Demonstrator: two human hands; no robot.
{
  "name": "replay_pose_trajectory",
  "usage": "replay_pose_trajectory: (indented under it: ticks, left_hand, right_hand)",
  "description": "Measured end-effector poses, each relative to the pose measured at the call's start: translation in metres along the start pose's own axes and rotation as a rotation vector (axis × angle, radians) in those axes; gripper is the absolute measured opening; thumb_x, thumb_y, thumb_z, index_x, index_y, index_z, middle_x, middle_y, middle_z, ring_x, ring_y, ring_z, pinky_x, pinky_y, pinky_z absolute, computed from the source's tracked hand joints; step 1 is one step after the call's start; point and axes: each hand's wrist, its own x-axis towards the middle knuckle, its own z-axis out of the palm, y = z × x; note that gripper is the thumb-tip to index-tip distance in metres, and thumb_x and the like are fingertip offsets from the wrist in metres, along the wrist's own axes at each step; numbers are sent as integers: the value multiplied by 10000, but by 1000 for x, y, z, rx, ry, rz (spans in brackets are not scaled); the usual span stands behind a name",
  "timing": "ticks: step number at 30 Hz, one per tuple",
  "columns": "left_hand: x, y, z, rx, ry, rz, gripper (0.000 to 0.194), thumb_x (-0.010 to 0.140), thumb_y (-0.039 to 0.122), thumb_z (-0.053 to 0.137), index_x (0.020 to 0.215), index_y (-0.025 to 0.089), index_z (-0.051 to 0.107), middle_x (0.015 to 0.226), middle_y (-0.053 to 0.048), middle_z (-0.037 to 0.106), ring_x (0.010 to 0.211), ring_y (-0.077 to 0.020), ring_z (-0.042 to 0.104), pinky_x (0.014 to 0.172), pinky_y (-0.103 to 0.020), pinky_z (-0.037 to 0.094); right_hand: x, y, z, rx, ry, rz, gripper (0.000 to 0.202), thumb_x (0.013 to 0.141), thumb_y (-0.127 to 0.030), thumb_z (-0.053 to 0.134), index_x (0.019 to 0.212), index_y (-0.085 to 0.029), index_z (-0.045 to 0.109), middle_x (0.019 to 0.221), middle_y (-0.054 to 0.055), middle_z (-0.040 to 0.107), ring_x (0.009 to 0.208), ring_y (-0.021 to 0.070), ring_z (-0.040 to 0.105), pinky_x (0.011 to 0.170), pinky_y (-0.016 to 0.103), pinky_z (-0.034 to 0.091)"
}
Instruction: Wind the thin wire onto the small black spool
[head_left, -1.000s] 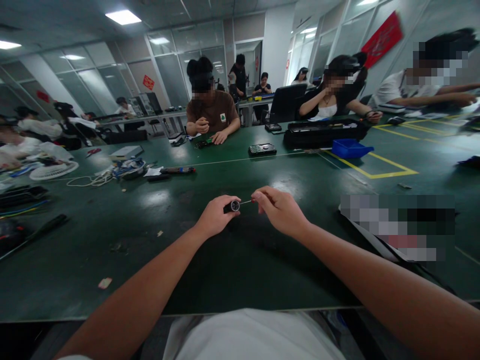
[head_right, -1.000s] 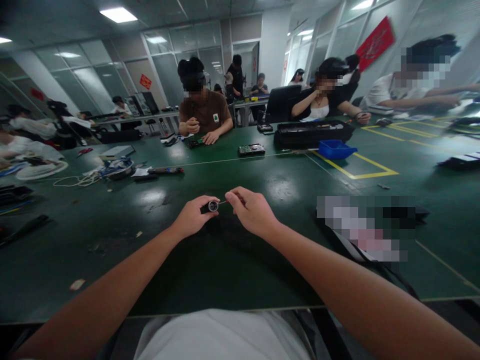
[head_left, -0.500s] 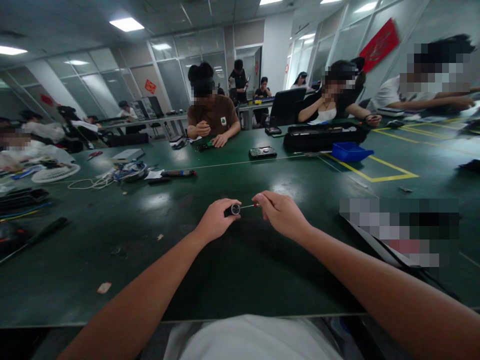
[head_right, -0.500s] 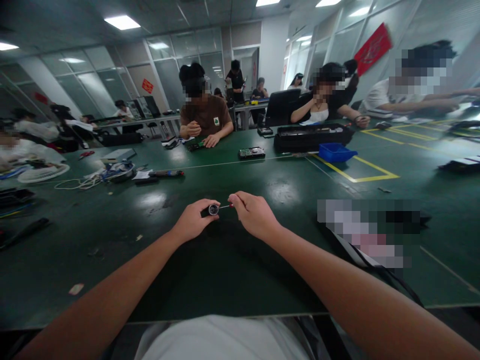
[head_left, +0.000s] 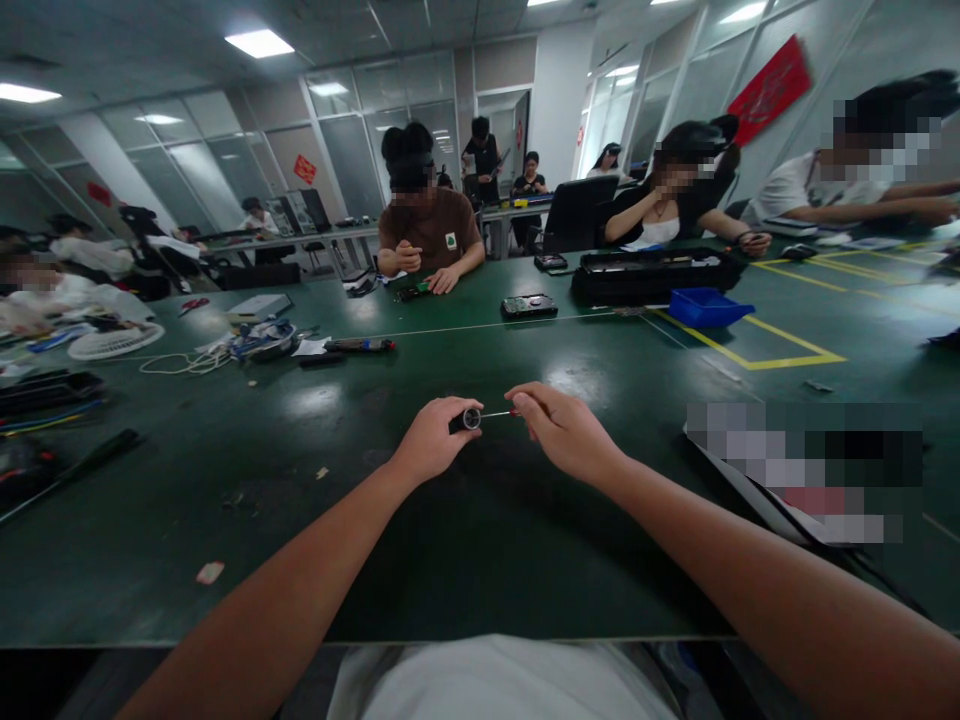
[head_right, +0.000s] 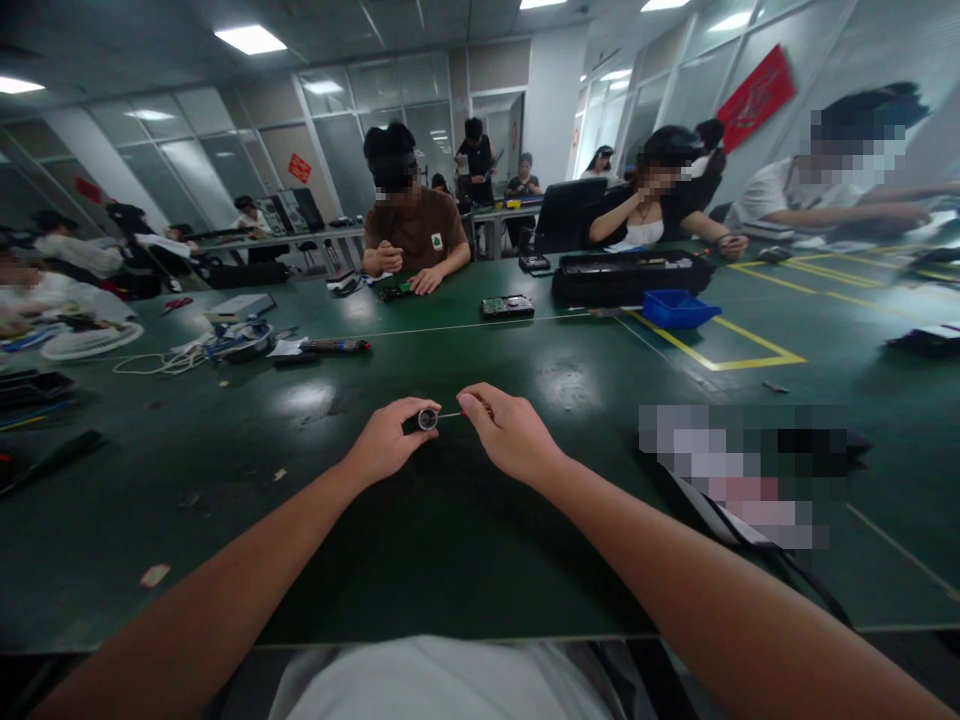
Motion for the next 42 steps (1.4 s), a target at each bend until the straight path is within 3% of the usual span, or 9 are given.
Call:
replay_pose_trajectory:
  ticks: [4,9,18,23,29,34,42]
  left_hand:
    - [0,1,-2,11,10,-11,325,818,178,737,1133,241,692,1147,-41,707,1092,-239,626,1005,-427,454]
    - [0,-1,-1,-3,15,-13,335,819,198,743,1145,245,688,1163,-41,701,1103,-236,620,1009,-417,447]
    - [0,4,-4,21,-80,-74,318,862,253,708,1177,267,670,1205,-20,702,1140,-255,613,1103,-491,349]
    - [0,7,-4,19,-101,-78,323,858,232,706,1180,245,680,1183,-34,706,1105,-247,623,1015,-415,436]
    - [-1,1,-2,20,-60,-97,408,851,284,722,1251,244,649,1214,-55,688,1104,-258,619,991,-417,452]
    - [0,4,-4,26,-64,-93,285,857,307,717,1136,249,701,1133,-35,713,1052,-249,629,961,-405,448]
    - [0,5,-6,22,-76,-62,252,872,351,695,1113,279,703,1125,-3,718,1041,-247,631,921,-387,439]
  right_hand:
    - [2,2,1,15,8,8,306,998,-362,426,1168,-215,633,849,34,709,669,177,622,620,317,436]
    - [0,-1,1,30,26,-1,339,970,-334,475,1277,-205,536,724,-3,644,600,174,569,579,310,404]
    - [2,8,4,99,50,53,336,985,-422,456,1228,-217,565,833,29,682,691,187,620,627,319,441]
    - [2,11,6,113,60,65,347,1002,-425,408,1227,-220,576,838,46,702,706,199,638,631,328,460]
    - [1,6,5,126,71,46,318,988,-378,435,1233,-212,550,877,59,713,729,203,645,648,336,470]
    - [0,9,6,129,87,24,299,980,-387,457,1213,-217,537,807,29,674,710,200,639,652,339,473]
    - [0,10,6,150,124,26,285,966,-407,489,1174,-219,538,812,24,666,706,197,646,659,343,480]
